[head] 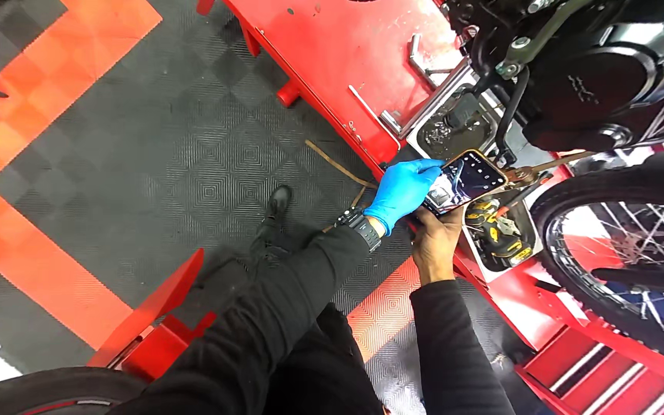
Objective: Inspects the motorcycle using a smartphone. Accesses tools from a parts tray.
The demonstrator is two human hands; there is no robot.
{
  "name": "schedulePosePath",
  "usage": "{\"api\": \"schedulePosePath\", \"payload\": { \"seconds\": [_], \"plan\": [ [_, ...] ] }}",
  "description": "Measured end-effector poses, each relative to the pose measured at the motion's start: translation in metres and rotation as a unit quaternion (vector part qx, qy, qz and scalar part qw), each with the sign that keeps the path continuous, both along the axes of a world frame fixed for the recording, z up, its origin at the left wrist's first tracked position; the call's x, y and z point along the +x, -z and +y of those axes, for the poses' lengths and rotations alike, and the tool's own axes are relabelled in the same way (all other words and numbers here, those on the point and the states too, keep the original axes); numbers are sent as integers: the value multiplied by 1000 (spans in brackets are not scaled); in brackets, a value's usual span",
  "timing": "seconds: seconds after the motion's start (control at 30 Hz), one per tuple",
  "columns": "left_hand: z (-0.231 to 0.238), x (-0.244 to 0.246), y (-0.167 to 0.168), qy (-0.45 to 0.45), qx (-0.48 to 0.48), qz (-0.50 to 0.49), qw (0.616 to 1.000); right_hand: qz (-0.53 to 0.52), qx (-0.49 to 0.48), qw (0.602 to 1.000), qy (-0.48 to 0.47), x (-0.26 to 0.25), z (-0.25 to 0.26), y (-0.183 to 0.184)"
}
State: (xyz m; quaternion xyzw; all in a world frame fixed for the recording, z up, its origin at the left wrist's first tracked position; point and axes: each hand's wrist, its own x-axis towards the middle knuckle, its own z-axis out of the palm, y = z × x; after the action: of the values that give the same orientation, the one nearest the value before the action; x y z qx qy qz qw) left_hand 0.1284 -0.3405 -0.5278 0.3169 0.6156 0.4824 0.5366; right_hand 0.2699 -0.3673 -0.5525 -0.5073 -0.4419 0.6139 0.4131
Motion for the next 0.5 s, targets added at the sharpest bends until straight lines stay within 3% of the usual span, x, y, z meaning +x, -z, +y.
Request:
{"api": "schedulePosePath", "payload": {
  "seconds": [0.5],
  "plan": [
    [-2,3,7,-7,-6,-4,1000,5,2,1000,26,-2,5,12]
  ]
}}
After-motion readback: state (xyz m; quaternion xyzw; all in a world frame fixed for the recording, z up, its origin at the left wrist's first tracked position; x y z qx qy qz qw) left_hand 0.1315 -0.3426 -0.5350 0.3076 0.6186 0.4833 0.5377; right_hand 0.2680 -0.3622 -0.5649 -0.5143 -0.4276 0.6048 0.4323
